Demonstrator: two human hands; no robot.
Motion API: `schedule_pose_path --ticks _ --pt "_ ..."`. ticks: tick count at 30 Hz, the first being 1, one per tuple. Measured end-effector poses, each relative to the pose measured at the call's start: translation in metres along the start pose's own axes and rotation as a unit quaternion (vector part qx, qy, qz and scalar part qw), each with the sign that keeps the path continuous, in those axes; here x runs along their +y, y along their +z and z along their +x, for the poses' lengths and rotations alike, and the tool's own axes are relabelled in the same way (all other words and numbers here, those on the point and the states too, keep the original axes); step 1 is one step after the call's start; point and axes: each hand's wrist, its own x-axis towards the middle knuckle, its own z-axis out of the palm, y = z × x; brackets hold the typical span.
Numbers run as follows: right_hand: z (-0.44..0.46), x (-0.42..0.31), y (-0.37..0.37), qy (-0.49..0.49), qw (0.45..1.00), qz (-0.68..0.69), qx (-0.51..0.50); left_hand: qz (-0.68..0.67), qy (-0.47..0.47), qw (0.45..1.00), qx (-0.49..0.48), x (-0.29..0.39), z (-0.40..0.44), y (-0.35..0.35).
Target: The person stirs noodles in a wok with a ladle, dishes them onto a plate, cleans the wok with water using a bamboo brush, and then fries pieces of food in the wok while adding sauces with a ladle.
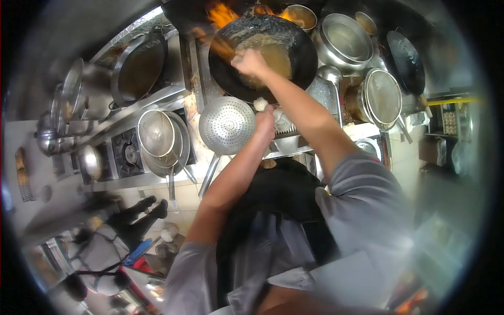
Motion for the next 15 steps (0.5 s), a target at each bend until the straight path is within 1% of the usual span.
schedule_pose_path --ticks 2,4,5,6,7,8,9,10,12,13,14,15 --pt "-0.044 0.009 -0.02 -0.055 0.989 -0.06 -0.121 0.004 -0.012 1.0 0.011 0.007 -0.011 0.005" --pt "-0.078 0.024 -0.055 -0.114 0.965 -0.135 -0.192 0.004 -0.018 1.0 0.025 0.006 -0.006 0.004" --pt "-0.089 0.026 -0.079 -0.15 0.949 -0.189 -0.205 0.041 -0.007 0.998 0.055 -0.005 0.005 0.0" --pt "-0.085 0.036 -0.098 -0.181 0.933 -0.206 -0.233 0.078 0.004 0.993 0.084 -0.01 0.013 -0.001" --pt "-0.08 0.037 -0.112 -0.21 0.915 -0.221 -0.263 0.074 0.005 0.993 0.091 -0.002 0.003 0.006" --pt "-0.068 0.032 -0.12 -0.183 0.916 -0.205 -0.294 0.061 -0.002 0.993 0.098 0.002 -0.009 0.013" --pt "-0.044 0.035 -0.113 -0.174 0.912 -0.181 -0.326 0.048 -0.008 0.993 0.103 0.007 -0.017 0.018" --pt "-0.014 0.045 -0.093 -0.244 0.91 -0.155 -0.297 0.046 -0.007 0.993 0.11 0.004 -0.015 0.019" --pt "0.036 0.017 -0.057 -0.158 0.931 -0.252 -0.21 0.025 0.04 0.991 0.129 -0.008 -0.007 0.021" --pt "0.049 0.014 -0.043 -0.135 0.966 -0.212 -0.056 0.022 0.039 0.99 0.132 -0.014 -0.004 0.021" --pt "0.056 0.013 -0.028 -0.031 0.992 -0.099 0.065 0.015 0.045 0.992 0.113 -0.017 -0.001 0.02" --pt "0.055 0.007 -0.026 -0.033 0.992 -0.099 0.064 0.01 0.052 0.994 0.094 -0.018 0.004 0.016"
